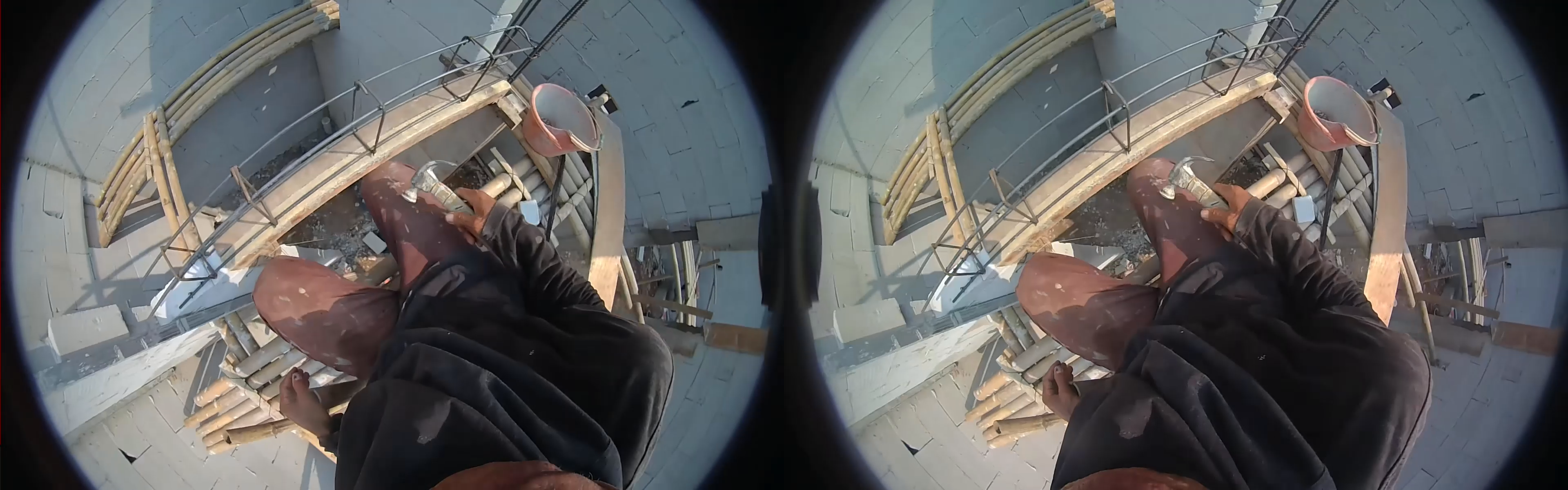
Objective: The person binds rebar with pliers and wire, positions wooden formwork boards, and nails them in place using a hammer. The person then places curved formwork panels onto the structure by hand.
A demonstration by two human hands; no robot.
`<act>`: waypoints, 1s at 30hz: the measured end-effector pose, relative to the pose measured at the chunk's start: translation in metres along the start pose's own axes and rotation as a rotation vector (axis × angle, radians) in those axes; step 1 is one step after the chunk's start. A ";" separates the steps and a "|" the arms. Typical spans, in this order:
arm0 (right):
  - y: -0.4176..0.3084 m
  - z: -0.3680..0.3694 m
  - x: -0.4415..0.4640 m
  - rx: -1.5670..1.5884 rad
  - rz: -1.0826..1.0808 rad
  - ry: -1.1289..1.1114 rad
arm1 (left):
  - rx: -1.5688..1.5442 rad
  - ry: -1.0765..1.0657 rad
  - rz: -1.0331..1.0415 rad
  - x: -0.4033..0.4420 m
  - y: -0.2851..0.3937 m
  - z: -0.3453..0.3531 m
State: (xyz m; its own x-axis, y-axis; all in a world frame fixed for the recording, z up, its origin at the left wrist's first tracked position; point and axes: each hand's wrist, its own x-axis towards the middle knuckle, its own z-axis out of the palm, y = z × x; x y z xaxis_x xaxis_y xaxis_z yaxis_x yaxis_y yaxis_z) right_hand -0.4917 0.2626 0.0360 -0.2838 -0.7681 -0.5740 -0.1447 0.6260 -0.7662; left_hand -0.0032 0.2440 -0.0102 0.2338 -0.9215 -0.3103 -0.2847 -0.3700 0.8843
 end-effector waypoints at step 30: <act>0.365 -0.052 0.060 -0.482 0.697 0.302 | 0.233 -0.029 -0.080 0.013 -0.007 0.009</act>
State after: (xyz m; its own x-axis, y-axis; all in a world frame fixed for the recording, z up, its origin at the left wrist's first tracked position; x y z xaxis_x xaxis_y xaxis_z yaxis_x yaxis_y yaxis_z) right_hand -0.6109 0.4523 -0.2629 -0.6831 -0.1673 -0.7109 -0.2091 0.9775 -0.0292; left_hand -0.0068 0.2334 -0.0237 0.2379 -0.8900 -0.3890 -0.4742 -0.4559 0.7532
